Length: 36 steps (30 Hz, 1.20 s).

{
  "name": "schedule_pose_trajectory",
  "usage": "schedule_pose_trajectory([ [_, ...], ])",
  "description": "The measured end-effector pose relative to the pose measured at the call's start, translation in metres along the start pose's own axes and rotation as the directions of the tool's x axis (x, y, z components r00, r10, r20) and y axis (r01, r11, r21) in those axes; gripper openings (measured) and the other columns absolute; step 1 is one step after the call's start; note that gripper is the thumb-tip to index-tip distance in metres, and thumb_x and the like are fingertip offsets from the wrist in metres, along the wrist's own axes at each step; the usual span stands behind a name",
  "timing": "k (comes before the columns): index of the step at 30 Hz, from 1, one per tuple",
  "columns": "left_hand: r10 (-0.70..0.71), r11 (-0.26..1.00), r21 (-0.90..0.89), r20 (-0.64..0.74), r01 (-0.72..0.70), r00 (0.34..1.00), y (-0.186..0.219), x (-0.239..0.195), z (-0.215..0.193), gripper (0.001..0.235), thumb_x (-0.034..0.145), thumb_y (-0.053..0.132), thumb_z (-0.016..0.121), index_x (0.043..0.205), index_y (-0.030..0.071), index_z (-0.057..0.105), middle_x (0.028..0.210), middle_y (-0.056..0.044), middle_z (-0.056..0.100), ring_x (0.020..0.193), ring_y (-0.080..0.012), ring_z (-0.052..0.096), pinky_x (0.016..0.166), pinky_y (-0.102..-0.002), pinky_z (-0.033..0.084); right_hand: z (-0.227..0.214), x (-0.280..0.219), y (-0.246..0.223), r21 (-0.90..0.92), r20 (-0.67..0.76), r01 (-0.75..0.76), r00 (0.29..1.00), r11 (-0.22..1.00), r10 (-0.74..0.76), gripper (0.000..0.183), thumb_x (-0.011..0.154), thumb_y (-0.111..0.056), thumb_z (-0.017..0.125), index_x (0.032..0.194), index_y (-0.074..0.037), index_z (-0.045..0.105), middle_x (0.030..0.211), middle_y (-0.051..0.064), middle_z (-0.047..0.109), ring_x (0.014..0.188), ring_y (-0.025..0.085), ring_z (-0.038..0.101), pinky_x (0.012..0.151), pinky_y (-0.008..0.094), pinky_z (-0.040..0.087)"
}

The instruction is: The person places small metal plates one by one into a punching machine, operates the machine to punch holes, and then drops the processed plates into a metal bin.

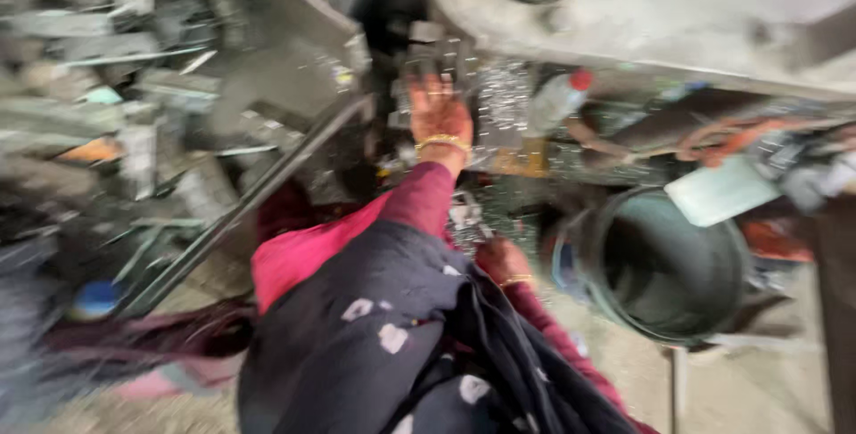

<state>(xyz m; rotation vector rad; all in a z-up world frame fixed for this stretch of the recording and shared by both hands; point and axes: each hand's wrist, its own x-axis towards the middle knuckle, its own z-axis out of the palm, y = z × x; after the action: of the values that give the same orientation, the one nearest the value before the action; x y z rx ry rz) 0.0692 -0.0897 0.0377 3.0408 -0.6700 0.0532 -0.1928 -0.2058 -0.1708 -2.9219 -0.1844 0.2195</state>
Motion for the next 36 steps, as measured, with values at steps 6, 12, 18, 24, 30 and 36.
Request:
schedule_pose_trajectory([
  [6, -0.066, 0.950, -0.310, -0.259, -0.019, 0.964, -0.114, -0.038, 0.008, 0.039, 0.093, 0.017, 0.054, 0.129, 0.018, 0.069, 0.138, -0.011, 0.061, 0.133, -0.0342, 0.051, 0.107, -0.058, 0.035, -0.031, -0.012, -0.021, 0.305, 0.002, -0.471, 0.869, 0.828, 0.494, 0.050, 0.091, -0.047, 0.062, 0.128, -0.012, 0.059, 0.103, 0.025, 0.071, 0.094, 0.048, 0.067, 0.078, 0.057, 0.052],
  [12, 0.093, 0.994, 0.072, -0.079, -0.087, 0.993, -0.310, -0.058, 0.032, 0.053, 0.079, 0.014, 0.056, 0.131, 0.020, 0.063, 0.145, -0.010, 0.057, 0.139, -0.0367, 0.049, 0.110, -0.070, 0.027, -0.036, 0.000, -0.024, 0.336, 0.130, -0.550, 0.831, 0.764, 0.541, 0.049, 0.090, -0.051, 0.062, 0.121, -0.012, 0.061, 0.101, 0.025, 0.073, 0.095, 0.047, 0.069, 0.079, 0.057, 0.054],
  [18, 0.079, 0.996, 0.027, 0.036, -0.080, 0.996, -0.323, -0.046, 0.065, 0.038, 0.096, 0.014, 0.052, 0.132, 0.012, 0.063, 0.138, -0.014, 0.062, 0.124, -0.0312, 0.060, 0.110, -0.055, 0.040, -0.025, -0.009, -0.024, 0.347, 0.098, -0.540, 0.834, 0.767, 0.543, 0.047, 0.093, -0.050, 0.061, 0.119, -0.011, 0.059, 0.097, 0.025, 0.072, 0.093, 0.048, 0.069, 0.078, 0.058, 0.053],
  [24, 0.036, 0.985, 0.171, -0.239, 0.006, 0.970, -0.288, -0.044, 0.076, 0.026, 0.099, 0.014, 0.054, 0.117, 0.003, 0.069, 0.098, -0.015, 0.076, 0.093, -0.0312, 0.073, 0.083, -0.045, 0.057, -0.032, -0.002, -0.027, 0.244, 0.073, -0.569, 0.818, 0.785, 0.570, 0.044, 0.094, -0.045, 0.062, 0.118, -0.008, 0.057, 0.094, 0.027, 0.072, 0.090, 0.049, 0.068, 0.076, 0.058, 0.052],
  [30, -0.073, 0.986, 0.132, -0.225, 0.105, 0.972, -0.271, -0.041, 0.022, 0.018, 0.092, 0.009, 0.057, 0.101, 0.008, 0.073, 0.096, -0.016, 0.076, 0.091, -0.0344, 0.074, 0.079, -0.046, 0.058, -0.022, -0.010, -0.026, 0.460, -0.001, -0.422, 0.880, 0.781, 0.476, 0.038, 0.091, -0.041, 0.068, 0.103, -0.005, 0.059, 0.096, 0.027, 0.071, 0.093, 0.049, 0.067, 0.077, 0.057, 0.051],
  [36, -0.023, 0.989, -0.136, -0.530, -0.058, 0.848, -0.161, -0.068, -0.050, 0.023, 0.090, 0.011, 0.059, 0.109, 0.008, 0.074, 0.089, -0.019, 0.073, 0.081, -0.0379, 0.070, 0.069, -0.049, 0.054, -0.015, -0.009, -0.026, 0.462, 0.052, -0.501, 0.839, 0.732, 0.542, 0.037, 0.088, -0.042, 0.068, 0.105, -0.010, 0.059, 0.098, 0.026, 0.071, 0.095, 0.048, 0.067, 0.078, 0.058, 0.051],
])
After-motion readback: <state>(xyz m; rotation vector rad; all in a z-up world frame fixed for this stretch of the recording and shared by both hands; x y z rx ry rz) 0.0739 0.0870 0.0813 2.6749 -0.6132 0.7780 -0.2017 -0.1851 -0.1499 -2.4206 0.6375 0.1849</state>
